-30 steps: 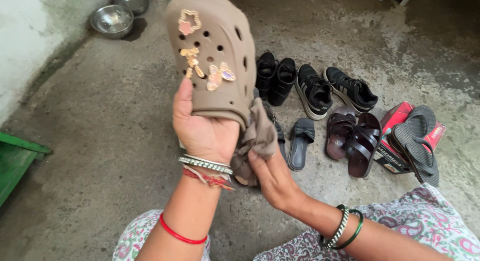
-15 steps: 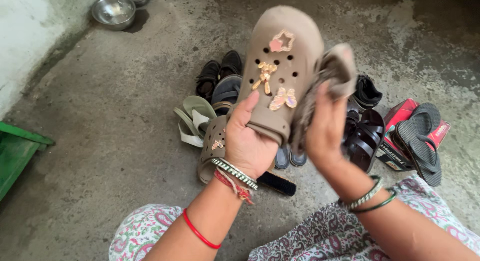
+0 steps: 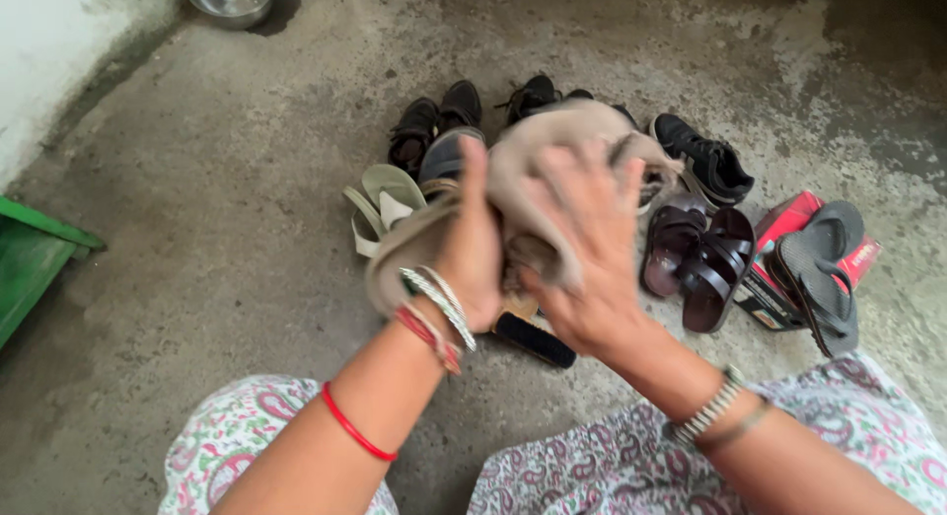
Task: The person wipes a pair of light blue clogs with a cloth, then places them on a green shelf. The person then wipes a pair of beige clogs with the same cloth, cleaning the exterior and interior surfaces.
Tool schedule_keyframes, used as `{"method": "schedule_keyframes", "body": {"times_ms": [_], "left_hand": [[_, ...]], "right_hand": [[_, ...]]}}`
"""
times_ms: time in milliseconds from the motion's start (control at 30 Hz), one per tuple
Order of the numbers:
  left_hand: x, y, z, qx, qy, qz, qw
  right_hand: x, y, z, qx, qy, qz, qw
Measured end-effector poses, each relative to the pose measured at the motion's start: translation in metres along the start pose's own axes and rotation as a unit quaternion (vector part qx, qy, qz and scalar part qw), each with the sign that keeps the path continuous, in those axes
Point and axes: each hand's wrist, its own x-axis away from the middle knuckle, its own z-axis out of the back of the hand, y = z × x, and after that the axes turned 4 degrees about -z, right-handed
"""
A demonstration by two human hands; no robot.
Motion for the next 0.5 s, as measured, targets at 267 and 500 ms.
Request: {"method": "schedule_keyframes", "body": {"times_ms": [267,500], "left_hand": [[0.008,-0.009,-0.001,-0.115,-0.006,-0.019,0.993],[0.022,0.009,0.013,-0.018,-0.039,-0.040,0.998]], "right_hand": [[-0.031,-0.007,0.001,0.024,-0.101,-0.128,0.986],[-0.047,-0.032,-0.007,-0.024,-0.107,-0.121,0.986]]}}
